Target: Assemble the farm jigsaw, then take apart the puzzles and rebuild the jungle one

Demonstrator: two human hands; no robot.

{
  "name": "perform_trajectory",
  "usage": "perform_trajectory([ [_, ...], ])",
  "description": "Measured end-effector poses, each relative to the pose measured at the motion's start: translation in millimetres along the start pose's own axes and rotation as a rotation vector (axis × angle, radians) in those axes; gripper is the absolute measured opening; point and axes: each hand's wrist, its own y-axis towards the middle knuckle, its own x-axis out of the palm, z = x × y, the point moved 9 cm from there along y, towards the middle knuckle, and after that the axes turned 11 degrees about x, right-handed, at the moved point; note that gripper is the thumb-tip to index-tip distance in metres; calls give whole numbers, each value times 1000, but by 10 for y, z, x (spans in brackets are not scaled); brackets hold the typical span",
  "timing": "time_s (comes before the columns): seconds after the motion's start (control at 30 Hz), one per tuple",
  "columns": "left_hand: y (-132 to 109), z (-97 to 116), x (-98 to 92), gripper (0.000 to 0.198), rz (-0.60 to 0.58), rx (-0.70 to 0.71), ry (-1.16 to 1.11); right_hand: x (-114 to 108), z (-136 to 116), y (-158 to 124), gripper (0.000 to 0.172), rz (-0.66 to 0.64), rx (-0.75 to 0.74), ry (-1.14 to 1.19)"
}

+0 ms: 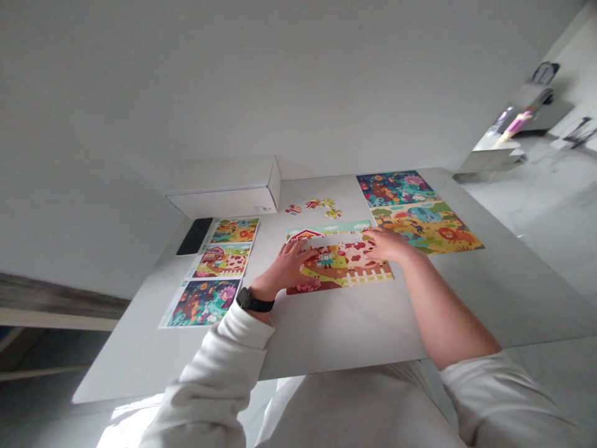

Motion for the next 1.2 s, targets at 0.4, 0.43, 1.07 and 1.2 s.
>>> perform_trajectory([
  [0.4,6,44,9,96,27,-11,-21,-55,32,-36,87,41,25,-14],
  [0.43,8,42,1,99,41,-19,-37,-44,40,-26,87,45,21,-7],
  [1.07,-341,-879,-250,26,946,-543,-642,-230,202,262,31,389,127,427],
  [1.2,-303,-819,-250,24,934,-549,-645,-325,-122,657,27,280,54,377],
])
